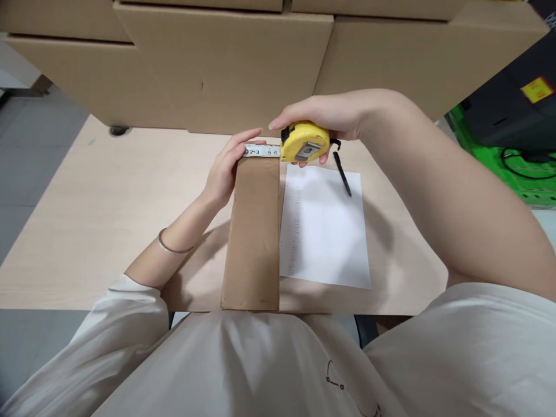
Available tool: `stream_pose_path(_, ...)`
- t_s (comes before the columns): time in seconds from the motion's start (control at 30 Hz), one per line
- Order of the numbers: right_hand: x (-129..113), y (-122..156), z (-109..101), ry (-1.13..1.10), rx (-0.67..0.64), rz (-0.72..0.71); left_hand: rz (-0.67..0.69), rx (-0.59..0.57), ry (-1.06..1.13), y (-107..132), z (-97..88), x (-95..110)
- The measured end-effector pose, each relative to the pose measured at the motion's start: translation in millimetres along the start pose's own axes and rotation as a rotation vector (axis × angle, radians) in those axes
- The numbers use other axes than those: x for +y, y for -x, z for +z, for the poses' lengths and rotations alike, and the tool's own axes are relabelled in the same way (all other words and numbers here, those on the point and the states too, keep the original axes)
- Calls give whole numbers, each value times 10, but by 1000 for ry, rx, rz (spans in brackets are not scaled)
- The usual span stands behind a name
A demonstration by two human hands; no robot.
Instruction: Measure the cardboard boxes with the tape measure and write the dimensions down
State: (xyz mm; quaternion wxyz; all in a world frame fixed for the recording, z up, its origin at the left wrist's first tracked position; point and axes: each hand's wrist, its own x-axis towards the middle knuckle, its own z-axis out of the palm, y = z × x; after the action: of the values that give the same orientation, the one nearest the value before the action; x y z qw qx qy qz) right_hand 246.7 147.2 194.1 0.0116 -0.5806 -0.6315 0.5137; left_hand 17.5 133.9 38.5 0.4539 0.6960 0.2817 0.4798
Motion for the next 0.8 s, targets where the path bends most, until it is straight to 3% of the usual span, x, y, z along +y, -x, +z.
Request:
stream_pose_path(0.2,-111,25,88,-3,113,89,-25,9,45,-8,22,4)
stream_pose_path(0.43,-175,43,132,-1,129,126,-57,42,108,-33,73,-56)
stream_pose_path(0.57,-106,58,123,-31,100,72,-57,84,71,-16,61,-26)
stream_pose_path(0.67,8,63,96,-83,56,-12,12,165,-48,210,-11,127)
stream_pose_path(0.8,183,99,57,-206,28,-97,207,119,-233,877,-131,376)
